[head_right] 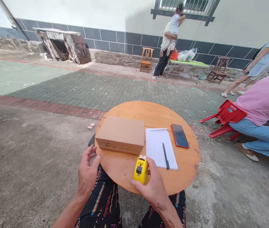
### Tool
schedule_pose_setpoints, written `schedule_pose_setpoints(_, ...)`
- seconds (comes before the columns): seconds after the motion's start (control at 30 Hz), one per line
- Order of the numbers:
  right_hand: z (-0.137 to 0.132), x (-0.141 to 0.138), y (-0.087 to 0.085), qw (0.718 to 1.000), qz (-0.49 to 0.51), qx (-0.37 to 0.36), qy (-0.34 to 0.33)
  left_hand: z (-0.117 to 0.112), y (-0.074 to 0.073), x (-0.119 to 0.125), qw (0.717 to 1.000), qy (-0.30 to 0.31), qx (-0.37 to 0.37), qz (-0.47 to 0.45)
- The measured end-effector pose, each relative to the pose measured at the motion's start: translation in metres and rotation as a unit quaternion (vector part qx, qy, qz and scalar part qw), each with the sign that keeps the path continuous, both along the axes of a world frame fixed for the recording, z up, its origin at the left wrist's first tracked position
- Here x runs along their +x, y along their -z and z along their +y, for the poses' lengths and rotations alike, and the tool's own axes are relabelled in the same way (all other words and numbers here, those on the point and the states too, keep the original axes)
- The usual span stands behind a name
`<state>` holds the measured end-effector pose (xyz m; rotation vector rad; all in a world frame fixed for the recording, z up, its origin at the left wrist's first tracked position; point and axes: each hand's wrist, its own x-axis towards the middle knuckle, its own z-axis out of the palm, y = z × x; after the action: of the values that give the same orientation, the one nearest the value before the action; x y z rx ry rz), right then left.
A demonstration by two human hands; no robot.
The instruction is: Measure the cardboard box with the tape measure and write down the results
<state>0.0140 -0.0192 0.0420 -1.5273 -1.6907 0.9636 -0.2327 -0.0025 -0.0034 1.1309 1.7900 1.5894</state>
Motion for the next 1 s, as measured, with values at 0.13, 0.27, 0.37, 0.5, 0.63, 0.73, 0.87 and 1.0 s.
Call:
schedule_pose_setpoints(0.13,-0.010,-0.013,-0.003,0.997,-0.063,0.039,-0.034,-0.044,-0.007,0.025,0.990,0.131,-0.001,0.042)
schedule_pose_setpoints(0.27,-0.018,-0.023,0.003,0.994,-0.083,0.059,-0.044,-0.056,-0.023,0.046,0.959,0.282,-0.028,-0.015)
schedule_pose_setpoints(0.37,-0.023,-0.026,0.004,0.992,-0.076,0.086,-0.061,-0.053,-0.033,0.054,0.939,0.335,-0.036,-0.072)
schedule_pose_setpoints(0.5,-0.030,-0.026,-0.001,0.990,-0.072,0.099,-0.073,-0.051,-0.036,0.056,0.925,0.352,-0.056,-0.133)
schedule_pose_setpoints(0.63,-0.034,-0.026,-0.003,0.992,-0.069,0.064,-0.088,-0.048,-0.040,0.053,0.916,0.365,-0.077,-0.145)
schedule_pose_setpoints(0.73,-0.036,-0.025,-0.002,0.992,-0.065,0.044,-0.096,-0.047,-0.041,0.053,0.914,0.369,-0.097,-0.140)
schedule_pose_setpoints(0.87,-0.035,-0.021,0.000,0.991,-0.078,0.026,-0.101,-0.048,-0.027,0.049,0.916,0.358,-0.084,-0.162)
schedule_pose_setpoints(1.0,-0.016,-0.022,-0.003,0.982,-0.140,0.063,-0.110,-0.042,-0.010,0.025,0.969,0.216,-0.047,-0.112)
